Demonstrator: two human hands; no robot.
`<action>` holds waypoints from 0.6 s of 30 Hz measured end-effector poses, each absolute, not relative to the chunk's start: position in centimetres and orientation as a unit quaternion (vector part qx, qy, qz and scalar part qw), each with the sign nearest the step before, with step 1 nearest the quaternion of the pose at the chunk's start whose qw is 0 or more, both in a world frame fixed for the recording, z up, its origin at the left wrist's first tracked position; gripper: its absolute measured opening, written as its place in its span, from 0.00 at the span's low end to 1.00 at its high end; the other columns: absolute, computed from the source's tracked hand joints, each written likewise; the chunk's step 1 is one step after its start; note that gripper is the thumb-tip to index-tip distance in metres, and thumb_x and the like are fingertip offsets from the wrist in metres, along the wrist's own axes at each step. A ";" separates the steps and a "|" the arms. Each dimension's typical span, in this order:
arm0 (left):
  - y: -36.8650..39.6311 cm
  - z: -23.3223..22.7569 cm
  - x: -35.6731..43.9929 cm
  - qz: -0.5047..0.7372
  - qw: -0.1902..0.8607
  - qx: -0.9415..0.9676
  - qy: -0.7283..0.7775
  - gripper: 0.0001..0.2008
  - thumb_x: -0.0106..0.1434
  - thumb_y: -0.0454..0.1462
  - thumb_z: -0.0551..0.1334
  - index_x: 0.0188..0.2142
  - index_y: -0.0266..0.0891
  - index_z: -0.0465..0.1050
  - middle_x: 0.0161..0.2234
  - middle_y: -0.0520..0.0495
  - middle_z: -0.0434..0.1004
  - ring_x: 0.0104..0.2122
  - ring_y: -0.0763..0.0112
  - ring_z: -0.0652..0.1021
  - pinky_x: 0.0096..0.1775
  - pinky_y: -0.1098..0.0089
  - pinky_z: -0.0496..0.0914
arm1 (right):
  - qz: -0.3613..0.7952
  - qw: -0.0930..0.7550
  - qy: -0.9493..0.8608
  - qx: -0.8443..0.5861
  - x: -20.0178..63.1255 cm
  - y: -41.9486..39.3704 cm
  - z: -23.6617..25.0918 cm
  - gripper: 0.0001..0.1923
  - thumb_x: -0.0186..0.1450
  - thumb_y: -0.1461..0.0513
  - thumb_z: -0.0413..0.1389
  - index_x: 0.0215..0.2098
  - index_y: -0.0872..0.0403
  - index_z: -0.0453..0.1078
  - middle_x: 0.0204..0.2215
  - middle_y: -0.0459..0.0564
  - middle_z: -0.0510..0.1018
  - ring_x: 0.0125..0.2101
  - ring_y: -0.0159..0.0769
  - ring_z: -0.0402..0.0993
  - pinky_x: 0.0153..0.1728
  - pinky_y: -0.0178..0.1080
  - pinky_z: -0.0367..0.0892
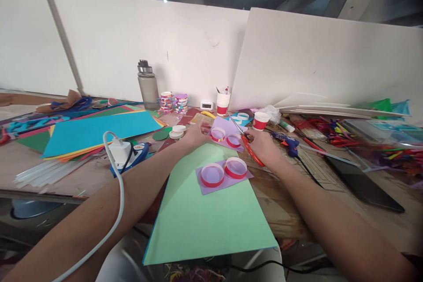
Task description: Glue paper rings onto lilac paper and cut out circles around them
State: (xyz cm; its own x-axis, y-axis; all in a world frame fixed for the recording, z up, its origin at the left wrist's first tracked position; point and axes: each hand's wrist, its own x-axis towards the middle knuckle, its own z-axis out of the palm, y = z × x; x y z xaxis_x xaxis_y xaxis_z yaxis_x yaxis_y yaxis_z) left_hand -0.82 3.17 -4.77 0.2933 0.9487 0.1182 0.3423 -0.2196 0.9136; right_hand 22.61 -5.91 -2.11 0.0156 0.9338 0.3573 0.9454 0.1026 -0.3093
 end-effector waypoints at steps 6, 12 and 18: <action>3.5 -4.2 -0.7 0.383 0.479 0.683 0.396 0.35 0.42 0.31 0.71 0.52 0.38 0.67 0.38 0.45 0.77 0.39 0.63 0.77 0.38 0.67 0.71 | -0.006 0.262 -0.704 -0.661 22.5 -6.0 -2.1 0.13 0.64 0.62 0.55 0.43 0.57 0.79 0.34 0.56 0.83 0.31 0.37 0.76 0.30 0.33 0.60; 2.9 -3.7 -0.8 0.344 0.578 0.671 0.312 0.23 0.44 0.32 0.69 0.43 0.35 0.73 0.38 0.45 0.79 0.37 0.64 0.77 0.40 0.66 0.70 | -0.002 0.283 -0.715 -0.639 22.6 -6.1 -2.3 0.14 0.63 0.61 0.56 0.44 0.55 0.79 0.32 0.54 0.83 0.28 0.35 0.74 0.29 0.34 0.59; 1.8 -3.3 -0.4 0.346 0.669 0.613 0.239 0.32 0.42 0.28 0.66 0.50 0.38 0.71 0.49 0.43 0.78 0.46 0.59 0.78 0.45 0.63 0.72 | -0.009 0.288 -0.716 -0.636 22.3 -6.3 -2.2 0.16 0.63 0.61 0.55 0.45 0.56 0.79 0.31 0.54 0.83 0.29 0.36 0.74 0.29 0.34 0.60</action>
